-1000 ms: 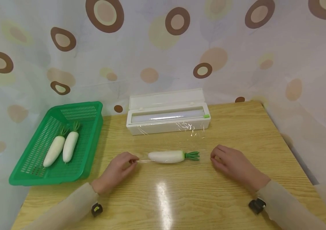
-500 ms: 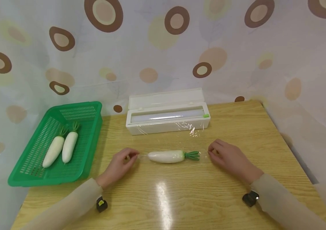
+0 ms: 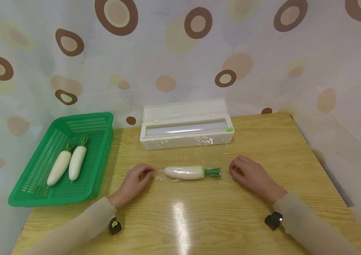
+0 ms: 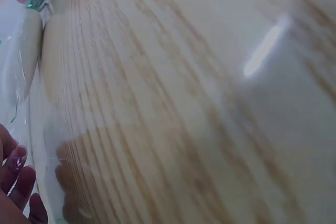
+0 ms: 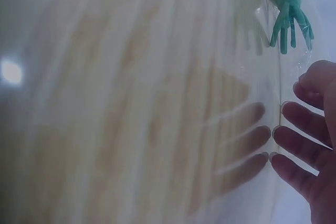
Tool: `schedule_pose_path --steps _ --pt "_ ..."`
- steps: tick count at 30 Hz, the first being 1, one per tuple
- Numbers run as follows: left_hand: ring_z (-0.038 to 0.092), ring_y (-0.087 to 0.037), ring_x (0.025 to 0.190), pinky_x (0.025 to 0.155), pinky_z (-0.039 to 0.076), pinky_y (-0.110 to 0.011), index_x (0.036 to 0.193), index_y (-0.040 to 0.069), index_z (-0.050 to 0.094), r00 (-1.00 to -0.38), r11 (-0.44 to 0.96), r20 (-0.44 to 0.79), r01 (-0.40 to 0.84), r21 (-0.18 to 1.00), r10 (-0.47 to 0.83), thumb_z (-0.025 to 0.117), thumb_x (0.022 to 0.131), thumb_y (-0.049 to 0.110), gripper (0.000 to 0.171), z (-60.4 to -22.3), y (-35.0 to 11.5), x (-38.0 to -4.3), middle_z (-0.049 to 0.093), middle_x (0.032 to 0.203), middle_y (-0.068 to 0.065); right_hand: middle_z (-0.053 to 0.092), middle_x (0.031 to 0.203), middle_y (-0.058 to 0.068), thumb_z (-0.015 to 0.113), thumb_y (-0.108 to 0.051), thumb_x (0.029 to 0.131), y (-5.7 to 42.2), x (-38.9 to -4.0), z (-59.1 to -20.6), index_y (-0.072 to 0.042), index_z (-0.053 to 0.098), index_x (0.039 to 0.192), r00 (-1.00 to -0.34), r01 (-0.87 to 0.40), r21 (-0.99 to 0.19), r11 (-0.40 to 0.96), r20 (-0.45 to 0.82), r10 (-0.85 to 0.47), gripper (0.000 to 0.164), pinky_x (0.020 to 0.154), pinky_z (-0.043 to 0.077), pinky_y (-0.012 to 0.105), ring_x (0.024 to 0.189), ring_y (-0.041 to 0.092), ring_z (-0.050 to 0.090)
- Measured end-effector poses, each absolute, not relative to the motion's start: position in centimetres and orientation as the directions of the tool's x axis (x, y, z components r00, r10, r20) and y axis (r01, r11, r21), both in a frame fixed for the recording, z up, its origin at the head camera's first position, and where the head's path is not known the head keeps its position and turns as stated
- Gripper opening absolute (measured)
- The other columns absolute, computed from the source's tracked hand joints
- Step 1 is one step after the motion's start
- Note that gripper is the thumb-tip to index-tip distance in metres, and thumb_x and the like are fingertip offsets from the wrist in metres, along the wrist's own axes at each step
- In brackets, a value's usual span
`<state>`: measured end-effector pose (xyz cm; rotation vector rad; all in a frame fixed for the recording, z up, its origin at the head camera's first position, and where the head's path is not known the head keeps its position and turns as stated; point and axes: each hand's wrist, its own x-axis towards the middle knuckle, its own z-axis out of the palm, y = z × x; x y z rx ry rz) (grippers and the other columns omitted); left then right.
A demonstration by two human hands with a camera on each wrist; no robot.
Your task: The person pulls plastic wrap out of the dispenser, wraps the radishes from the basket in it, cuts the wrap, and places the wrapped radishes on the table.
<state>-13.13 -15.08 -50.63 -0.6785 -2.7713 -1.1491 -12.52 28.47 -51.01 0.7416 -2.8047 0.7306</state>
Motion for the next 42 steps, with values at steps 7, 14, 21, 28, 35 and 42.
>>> schedule_pose_path --steps 7,14,21,28,35,42 --pt "0.059 -0.033 0.112 0.097 0.049 -0.052 0.121 0.003 0.069 -0.879 0.654 0.329 0.477 0.587 0.346 0.070 0.096 0.003 0.024 -50.4 -14.4 -12.8 0.067 0.118 -0.014 0.069 0.101 -0.001 0.070 -0.009 0.098 28.6 -12.5 -50.6 -0.010 0.072 0.107 -0.864 -0.501 -0.402 0.767 0.281 -0.417 0.010 0.076 0.056 0.041 0.088 0.014 0.063" --pt "0.062 -0.026 0.107 0.086 0.049 -0.043 0.118 0.009 0.073 -0.687 0.668 0.464 0.704 0.239 0.558 0.077 0.094 0.012 0.024 -49.7 -11.8 -12.2 0.069 0.114 -0.007 0.070 0.102 0.009 0.076 -0.004 0.090 25.5 -12.0 -48.2 -0.002 0.072 0.110 -0.715 -0.667 -0.215 0.713 0.455 -0.531 0.020 0.081 0.055 0.051 0.094 0.029 0.066" --pt "0.063 -0.022 0.112 0.091 0.049 -0.040 0.126 0.012 0.071 -0.628 0.628 0.417 0.762 0.159 0.657 0.075 0.097 0.018 0.030 -49.4 -8.3 -12.2 0.069 0.119 -0.003 0.067 0.114 0.011 0.074 -0.017 0.093 20.6 -11.5 -48.0 -0.005 0.070 0.124 -0.626 -0.750 -0.086 0.656 0.412 -0.662 0.033 0.093 0.051 0.049 0.105 0.031 0.064" --pt "0.061 -0.020 0.118 0.094 0.047 -0.037 0.131 0.014 0.068 -0.667 0.661 0.366 0.733 0.163 0.649 0.073 0.099 0.023 0.033 -50.0 -7.1 -12.6 0.069 0.125 -0.002 0.066 0.127 0.011 0.072 -0.023 0.097 18.7 -11.5 -48.9 -0.005 0.066 0.132 -0.651 -0.728 0.007 0.685 0.308 -0.694 0.040 0.097 0.048 0.046 0.114 0.029 0.062" --pt "0.060 -0.023 0.119 0.095 0.049 -0.038 0.132 0.011 0.066 -0.691 0.671 0.350 0.715 0.196 0.633 0.074 0.098 0.021 0.036 -50.0 -7.1 -12.9 0.068 0.127 -0.005 0.065 0.126 0.012 0.072 -0.023 0.098 18.5 -11.7 -49.0 -0.001 0.064 0.132 -0.664 -0.721 0.003 0.693 0.285 -0.692 0.042 0.102 0.048 0.047 0.115 0.029 0.063" --pt "0.059 -0.023 0.119 0.089 0.048 -0.038 0.136 0.012 0.061 -0.707 0.709 0.291 0.695 0.120 0.644 0.073 0.097 0.013 0.041 -50.1 -6.6 -13.8 0.065 0.129 -0.004 0.066 0.126 0.014 0.078 -0.024 0.094 18.5 -12.1 -48.8 0.003 0.061 0.135 -0.684 -0.700 0.003 0.714 0.284 -0.672 0.053 0.100 0.048 0.048 0.116 0.031 0.063"
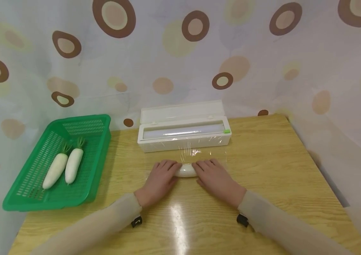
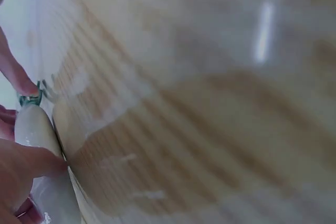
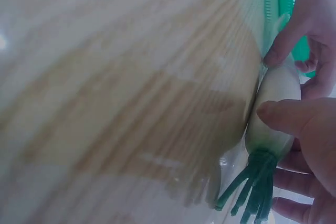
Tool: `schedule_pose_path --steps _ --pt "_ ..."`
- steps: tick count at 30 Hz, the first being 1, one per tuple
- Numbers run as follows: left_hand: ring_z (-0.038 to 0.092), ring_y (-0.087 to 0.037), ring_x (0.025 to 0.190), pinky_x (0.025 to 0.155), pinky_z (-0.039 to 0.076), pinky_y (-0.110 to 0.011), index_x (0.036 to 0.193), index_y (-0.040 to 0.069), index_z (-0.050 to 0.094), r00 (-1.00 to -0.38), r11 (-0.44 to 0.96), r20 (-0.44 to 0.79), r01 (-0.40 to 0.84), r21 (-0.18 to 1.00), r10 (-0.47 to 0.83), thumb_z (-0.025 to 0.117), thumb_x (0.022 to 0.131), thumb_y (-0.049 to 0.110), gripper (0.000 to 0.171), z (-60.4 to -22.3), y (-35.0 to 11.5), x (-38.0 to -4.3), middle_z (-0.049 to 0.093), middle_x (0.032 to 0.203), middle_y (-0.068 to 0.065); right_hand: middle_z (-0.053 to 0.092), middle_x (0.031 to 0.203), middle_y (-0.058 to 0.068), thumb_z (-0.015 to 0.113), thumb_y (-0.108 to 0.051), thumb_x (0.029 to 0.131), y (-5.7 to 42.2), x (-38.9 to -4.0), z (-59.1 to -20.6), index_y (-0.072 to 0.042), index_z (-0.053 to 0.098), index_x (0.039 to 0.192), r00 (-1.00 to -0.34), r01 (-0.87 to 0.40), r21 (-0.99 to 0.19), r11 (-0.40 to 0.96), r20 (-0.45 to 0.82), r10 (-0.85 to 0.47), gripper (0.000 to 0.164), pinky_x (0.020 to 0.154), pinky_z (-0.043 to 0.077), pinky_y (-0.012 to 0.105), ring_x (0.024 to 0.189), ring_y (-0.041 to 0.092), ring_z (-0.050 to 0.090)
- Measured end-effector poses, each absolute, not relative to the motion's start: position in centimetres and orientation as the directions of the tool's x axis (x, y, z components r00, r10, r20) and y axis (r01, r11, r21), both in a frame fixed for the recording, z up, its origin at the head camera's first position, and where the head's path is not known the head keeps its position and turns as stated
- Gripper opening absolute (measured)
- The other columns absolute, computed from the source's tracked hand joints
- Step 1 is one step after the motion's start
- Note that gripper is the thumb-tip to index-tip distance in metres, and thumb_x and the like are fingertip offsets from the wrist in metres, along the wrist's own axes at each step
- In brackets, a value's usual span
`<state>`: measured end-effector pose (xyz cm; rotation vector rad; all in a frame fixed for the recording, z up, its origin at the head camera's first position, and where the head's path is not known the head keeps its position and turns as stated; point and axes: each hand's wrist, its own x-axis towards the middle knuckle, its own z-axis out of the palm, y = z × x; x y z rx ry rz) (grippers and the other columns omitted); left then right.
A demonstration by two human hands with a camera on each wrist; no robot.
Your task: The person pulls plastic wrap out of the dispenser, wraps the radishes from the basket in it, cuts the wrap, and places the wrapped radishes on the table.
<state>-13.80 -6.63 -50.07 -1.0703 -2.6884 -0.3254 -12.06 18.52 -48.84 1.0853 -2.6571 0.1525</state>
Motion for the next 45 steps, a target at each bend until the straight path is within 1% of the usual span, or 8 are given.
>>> schedule_pose_path --steps 9,17,21,25,28,33,40,45 --pt "0.060 -0.022 0.118 0.090 0.046 -0.037 0.136 0.013 0.060 -0.755 0.758 0.244 0.645 0.103 0.609 0.072 0.095 0.009 0.043 -50.1 -6.1 -15.0 0.069 0.127 -0.003 0.070 0.124 0.014 0.083 -0.026 0.091 18.1 -13.5 -48.9 0.001 0.056 0.137 -0.715 -0.670 0.023 0.742 0.249 -0.653 0.060 0.098 0.049 0.048 0.110 0.031 0.065" --pt "0.062 -0.022 0.120 0.091 0.047 -0.038 0.132 0.010 0.060 -0.762 0.758 0.238 0.639 0.130 0.602 0.076 0.095 0.014 0.041 -49.9 -6.1 -15.5 0.068 0.128 -0.005 0.068 0.117 0.011 0.081 -0.023 0.093 17.8 -14.6 -49.1 -0.004 0.056 0.123 -0.729 -0.658 0.013 0.753 0.237 -0.642 0.044 0.097 0.049 0.049 0.112 0.031 0.063" --pt "0.061 -0.025 0.124 0.095 0.049 -0.041 0.138 0.007 0.060 -0.754 0.739 0.245 0.652 0.170 0.609 0.074 0.097 0.013 0.044 -49.9 -6.3 -15.9 0.064 0.133 -0.009 0.064 0.126 0.018 0.080 -0.022 0.093 17.8 -15.1 -48.7 -0.002 0.060 0.122 -0.743 -0.646 -0.008 0.763 0.236 -0.626 0.041 0.102 0.048 0.053 0.117 0.037 0.061" --pt "0.060 -0.029 0.124 0.096 0.052 -0.045 0.143 0.005 0.058 -0.752 0.741 0.250 0.653 0.156 0.610 0.073 0.098 0.012 0.048 -50.2 -6.5 -16.4 0.062 0.133 -0.013 0.060 0.121 0.017 0.083 -0.021 0.091 17.8 -15.6 -48.6 -0.001 0.065 0.121 -0.731 -0.650 0.006 0.760 0.271 -0.627 0.040 0.101 0.047 0.053 0.112 0.037 0.059" --pt "0.059 -0.030 0.120 0.094 0.053 -0.045 0.143 0.004 0.058 -0.753 0.750 0.269 0.648 0.137 0.601 0.073 0.098 0.010 0.048 -50.3 -6.4 -16.5 0.061 0.129 -0.014 0.060 0.113 0.013 0.082 -0.021 0.092 17.7 -15.9 -48.7 0.001 0.066 0.123 -0.717 -0.655 0.040 0.755 0.281 -0.637 0.041 0.099 0.046 0.051 0.107 0.034 0.057" --pt "0.060 -0.028 0.115 0.094 0.053 -0.045 0.141 0.006 0.058 -0.770 0.753 0.266 0.631 0.186 0.579 0.072 0.098 0.009 0.045 -50.3 -6.5 -16.9 0.063 0.123 -0.011 0.066 0.116 0.014 0.079 -0.021 0.094 17.9 -16.2 -48.9 0.000 0.062 0.129 -0.731 -0.641 0.032 0.767 0.280 -0.623 0.044 0.099 0.047 0.051 0.109 0.034 0.060" --pt "0.063 -0.028 0.116 0.098 0.050 -0.046 0.126 0.007 0.060 -0.807 0.775 0.234 0.588 0.233 0.542 0.072 0.101 0.024 0.033 -50.1 -6.7 -17.5 0.068 0.121 -0.009 0.069 0.114 0.010 0.075 -0.019 0.097 18.6 -16.6 -49.2 -0.004 0.061 0.123 -0.752 -0.625 -0.026 0.780 0.287 -0.594 0.033 0.099 0.046 0.050 0.109 0.032 0.060" --pt "0.061 -0.030 0.120 0.102 0.048 -0.049 0.130 0.006 0.063 -0.794 0.760 0.251 0.605 0.236 0.554 0.068 0.103 0.029 0.035 -50.1 -7.1 -17.7 0.067 0.126 -0.011 0.067 0.113 0.011 0.075 -0.018 0.097 18.9 -16.8 -49.2 -0.003 0.063 0.123 -0.741 -0.637 -0.046 0.769 0.310 -0.595 0.032 0.095 0.047 0.050 0.107 0.031 0.059"
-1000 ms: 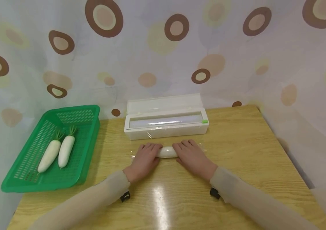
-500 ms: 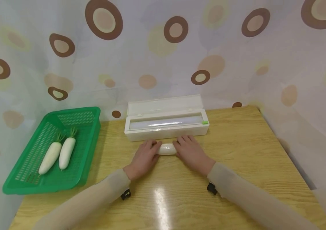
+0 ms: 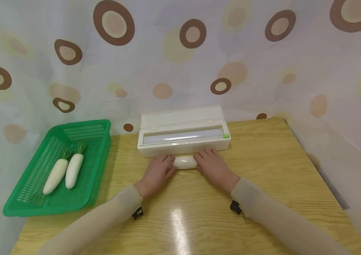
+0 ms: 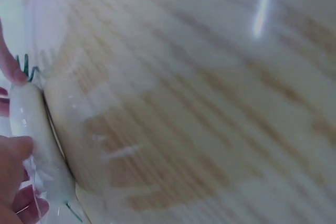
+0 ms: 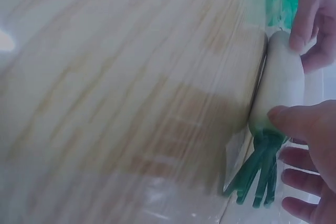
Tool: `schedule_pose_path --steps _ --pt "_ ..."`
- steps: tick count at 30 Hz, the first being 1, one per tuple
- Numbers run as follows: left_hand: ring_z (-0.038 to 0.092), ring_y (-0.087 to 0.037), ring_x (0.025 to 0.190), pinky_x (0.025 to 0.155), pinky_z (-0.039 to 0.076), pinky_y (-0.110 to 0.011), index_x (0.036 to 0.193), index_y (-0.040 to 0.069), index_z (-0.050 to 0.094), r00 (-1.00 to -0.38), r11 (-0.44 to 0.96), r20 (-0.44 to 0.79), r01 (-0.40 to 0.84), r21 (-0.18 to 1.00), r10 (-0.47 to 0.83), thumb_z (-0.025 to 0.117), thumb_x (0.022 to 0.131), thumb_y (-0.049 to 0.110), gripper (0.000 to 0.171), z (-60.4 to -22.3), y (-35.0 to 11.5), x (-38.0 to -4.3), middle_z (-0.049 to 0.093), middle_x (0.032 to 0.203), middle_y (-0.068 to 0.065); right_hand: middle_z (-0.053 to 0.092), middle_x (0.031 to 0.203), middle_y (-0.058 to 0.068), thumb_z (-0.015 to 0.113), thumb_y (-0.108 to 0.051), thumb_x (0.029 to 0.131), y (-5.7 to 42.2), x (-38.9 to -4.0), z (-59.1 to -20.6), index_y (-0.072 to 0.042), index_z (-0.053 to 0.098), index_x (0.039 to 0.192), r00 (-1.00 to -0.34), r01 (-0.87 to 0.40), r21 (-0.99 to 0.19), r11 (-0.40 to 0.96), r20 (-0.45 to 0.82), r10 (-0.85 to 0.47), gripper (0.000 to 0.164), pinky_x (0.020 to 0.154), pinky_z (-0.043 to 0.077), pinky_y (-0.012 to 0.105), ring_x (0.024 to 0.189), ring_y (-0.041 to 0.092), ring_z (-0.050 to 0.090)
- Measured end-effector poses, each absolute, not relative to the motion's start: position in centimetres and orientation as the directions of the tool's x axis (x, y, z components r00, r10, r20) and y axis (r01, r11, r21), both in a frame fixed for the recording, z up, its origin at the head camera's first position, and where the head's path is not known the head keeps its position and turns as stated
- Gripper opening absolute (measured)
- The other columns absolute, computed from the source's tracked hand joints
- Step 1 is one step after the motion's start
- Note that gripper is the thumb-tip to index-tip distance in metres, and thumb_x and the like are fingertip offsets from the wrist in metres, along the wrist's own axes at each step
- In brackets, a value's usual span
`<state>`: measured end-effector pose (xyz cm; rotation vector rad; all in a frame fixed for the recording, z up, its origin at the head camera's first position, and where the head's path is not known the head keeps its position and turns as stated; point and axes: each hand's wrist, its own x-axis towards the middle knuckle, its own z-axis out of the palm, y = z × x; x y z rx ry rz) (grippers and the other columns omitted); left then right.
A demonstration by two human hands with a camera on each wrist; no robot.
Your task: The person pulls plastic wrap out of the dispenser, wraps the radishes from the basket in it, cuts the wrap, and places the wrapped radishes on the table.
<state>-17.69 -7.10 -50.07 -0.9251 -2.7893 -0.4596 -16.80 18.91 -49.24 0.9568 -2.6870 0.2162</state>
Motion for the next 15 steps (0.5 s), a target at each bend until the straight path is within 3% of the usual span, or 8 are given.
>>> schedule_pose_path --steps 9,15 --pt "0.066 -0.030 0.104 0.092 0.052 -0.047 0.120 0.006 0.067 -0.774 0.711 0.338 0.629 0.313 0.536 0.080 0.093 0.020 0.034 -49.99 -7.65 -18.28 0.068 0.112 -0.010 0.067 0.116 0.012 0.074 -0.018 0.099 19.31 -17.14 -48.70 -0.002 0.063 0.125 -0.762 -0.630 -0.088 0.771 0.261 -0.593 0.033 0.099 0.044 0.052 0.111 0.033 0.059" --pt "0.065 -0.030 0.103 0.091 0.052 -0.047 0.116 0.007 0.066 -0.790 0.723 0.318 0.610 0.324 0.524 0.081 0.092 0.022 0.032 -49.91 -7.73 -18.23 0.066 0.112 -0.010 0.066 0.112 0.012 0.079 -0.018 0.095 19.76 -17.56 -48.61 -0.002 0.063 0.120 -0.748 -0.651 -0.103 0.752 0.254 -0.613 0.034 0.098 0.045 0.051 0.109 0.033 0.061"
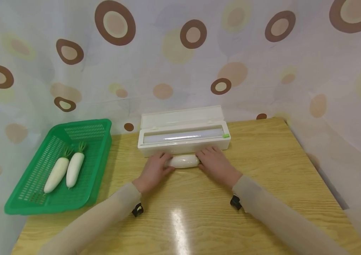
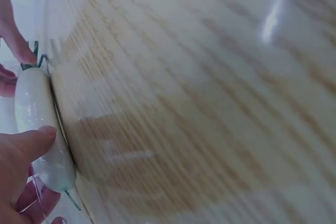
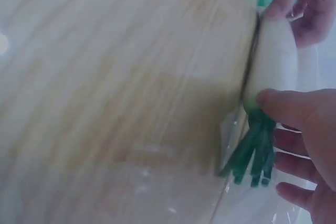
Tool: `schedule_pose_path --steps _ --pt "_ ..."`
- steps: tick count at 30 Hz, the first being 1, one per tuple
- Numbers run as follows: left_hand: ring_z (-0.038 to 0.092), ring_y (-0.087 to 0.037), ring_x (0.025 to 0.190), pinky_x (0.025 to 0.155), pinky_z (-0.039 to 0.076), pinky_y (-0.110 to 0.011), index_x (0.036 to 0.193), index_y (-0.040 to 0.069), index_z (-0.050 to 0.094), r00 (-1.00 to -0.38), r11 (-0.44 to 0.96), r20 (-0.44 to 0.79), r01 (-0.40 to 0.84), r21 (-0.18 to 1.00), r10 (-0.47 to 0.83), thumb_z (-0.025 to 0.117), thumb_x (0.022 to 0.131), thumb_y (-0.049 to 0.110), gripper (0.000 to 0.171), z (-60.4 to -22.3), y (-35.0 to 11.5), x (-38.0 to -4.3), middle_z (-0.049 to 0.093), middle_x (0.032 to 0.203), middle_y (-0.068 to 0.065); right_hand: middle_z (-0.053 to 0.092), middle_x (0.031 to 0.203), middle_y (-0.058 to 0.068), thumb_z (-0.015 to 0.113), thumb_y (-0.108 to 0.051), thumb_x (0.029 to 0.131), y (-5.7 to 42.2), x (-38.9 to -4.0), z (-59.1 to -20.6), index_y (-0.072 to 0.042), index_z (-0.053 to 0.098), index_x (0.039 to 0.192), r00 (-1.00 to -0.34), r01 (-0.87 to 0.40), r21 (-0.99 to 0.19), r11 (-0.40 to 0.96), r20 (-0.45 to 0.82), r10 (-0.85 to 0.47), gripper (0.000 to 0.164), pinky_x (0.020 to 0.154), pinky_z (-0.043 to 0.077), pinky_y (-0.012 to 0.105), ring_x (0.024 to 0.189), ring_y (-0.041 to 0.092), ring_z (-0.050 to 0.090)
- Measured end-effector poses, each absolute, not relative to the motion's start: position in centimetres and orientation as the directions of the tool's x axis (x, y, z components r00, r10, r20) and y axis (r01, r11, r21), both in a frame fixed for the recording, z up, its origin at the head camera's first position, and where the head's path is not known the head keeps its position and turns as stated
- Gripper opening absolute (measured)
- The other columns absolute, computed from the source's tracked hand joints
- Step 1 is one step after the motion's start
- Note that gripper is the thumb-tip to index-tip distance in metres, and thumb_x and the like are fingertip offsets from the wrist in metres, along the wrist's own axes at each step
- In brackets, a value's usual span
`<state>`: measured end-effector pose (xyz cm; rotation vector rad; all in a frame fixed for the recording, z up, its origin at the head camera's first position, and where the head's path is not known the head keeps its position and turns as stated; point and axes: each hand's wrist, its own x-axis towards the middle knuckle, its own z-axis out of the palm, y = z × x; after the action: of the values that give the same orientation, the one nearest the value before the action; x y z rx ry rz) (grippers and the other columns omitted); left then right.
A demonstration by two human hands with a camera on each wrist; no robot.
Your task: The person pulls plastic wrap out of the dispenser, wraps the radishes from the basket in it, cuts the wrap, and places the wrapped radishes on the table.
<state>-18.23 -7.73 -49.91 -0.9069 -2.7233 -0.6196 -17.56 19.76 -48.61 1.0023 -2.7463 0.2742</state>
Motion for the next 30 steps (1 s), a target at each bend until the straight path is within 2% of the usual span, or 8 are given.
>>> schedule_pose_path --steps 4,8,12,14,17,22,26,30 --pt "0.064 -0.030 0.110 0.092 0.050 -0.048 0.122 0.008 0.066 -0.818 0.750 0.273 0.575 0.329 0.507 0.080 0.094 0.025 0.036 -49.8 -7.8 -18.0 0.066 0.118 -0.010 0.066 0.111 0.012 0.081 -0.021 0.093 20.5 -17.9 -48.1 -0.002 0.064 0.121 -0.722 -0.679 -0.133 0.722 0.300 -0.624 0.038 0.096 0.049 0.050 0.106 0.032 0.062" --pt "0.061 -0.032 0.117 0.093 0.049 -0.051 0.131 0.007 0.063 -0.829 0.759 0.251 0.558 0.336 0.499 0.079 0.095 0.026 0.044 -49.4 -7.8 -17.8 0.064 0.126 -0.012 0.069 0.109 0.016 0.083 -0.020 0.090 22.4 -18.6 -46.6 0.001 0.067 0.118 -0.703 -0.680 -0.164 0.715 0.423 -0.572 0.038 0.087 0.055 0.051 0.100 0.035 0.066" --pt "0.061 -0.031 0.116 0.095 0.050 -0.050 0.129 0.006 0.065 -0.796 0.736 0.306 0.601 0.311 0.521 0.078 0.096 0.025 0.040 -48.8 -7.4 -17.8 0.065 0.123 -0.012 0.069 0.109 0.019 0.084 -0.016 0.088 25.6 -19.5 -45.0 0.004 0.068 0.117 -0.744 -0.611 -0.231 0.757 0.495 -0.449 0.038 0.089 0.053 0.056 0.102 0.040 0.065" --pt "0.062 -0.030 0.113 0.096 0.050 -0.049 0.125 0.006 0.067 -0.765 0.717 0.345 0.637 0.283 0.544 0.077 0.097 0.025 0.035 -48.5 -7.1 -17.9 0.066 0.118 -0.011 0.067 0.117 0.022 0.084 -0.018 0.089 27.1 -20.1 -44.6 0.005 0.067 0.123 -0.793 -0.556 -0.286 0.780 0.465 -0.395 0.044 0.095 0.050 0.059 0.111 0.043 0.062" --pt "0.063 -0.027 0.111 0.098 0.050 -0.046 0.123 0.007 0.068 -0.727 0.694 0.364 0.678 0.242 0.582 0.074 0.099 0.025 0.031 -47.8 -5.9 -18.3 0.067 0.116 -0.008 0.060 0.131 0.027 0.082 -0.027 0.092 28.8 -21.0 -44.6 0.006 0.061 0.136 -0.867 -0.474 -0.361 0.803 0.350 -0.355 0.060 0.103 0.044 0.064 0.123 0.048 0.055" --pt "0.060 -0.023 0.115 0.097 0.048 -0.041 0.129 0.013 0.066 -0.733 0.708 0.274 0.677 0.202 0.622 0.067 0.104 0.032 0.031 -46.1 -2.3 -18.8 0.066 0.123 -0.003 0.047 0.149 0.032 0.077 -0.047 0.094 30.3 -22.6 -45.7 0.003 0.045 0.154 -0.940 -0.339 -0.465 0.818 0.136 -0.313 0.084 0.109 0.037 0.068 0.135 0.053 0.044" --pt "0.058 -0.019 0.117 0.093 0.046 -0.035 0.131 0.017 0.065 -0.720 0.710 0.243 0.690 0.143 0.650 0.062 0.106 0.035 0.031 -45.3 0.9 -19.5 0.066 0.125 0.001 0.049 0.147 0.032 0.074 -0.053 0.094 30.6 -23.1 -46.9 0.001 0.041 0.157 -0.954 -0.291 -0.488 0.823 0.082 -0.289 0.089 0.105 0.040 0.069 0.132 0.052 0.049" --pt "0.058 -0.017 0.118 0.093 0.046 -0.034 0.133 0.020 0.064 -0.723 0.712 0.237 0.687 0.145 0.649 0.057 0.108 0.038 0.032 -44.7 3.4 -20.7 0.065 0.127 0.003 0.060 0.136 0.027 0.075 -0.045 0.096 30.2 -23.5 -47.4 0.001 0.045 0.154 -0.944 -0.327 -0.492 0.807 0.127 -0.305 0.080 0.096 0.047 0.064 0.122 0.045 0.057"
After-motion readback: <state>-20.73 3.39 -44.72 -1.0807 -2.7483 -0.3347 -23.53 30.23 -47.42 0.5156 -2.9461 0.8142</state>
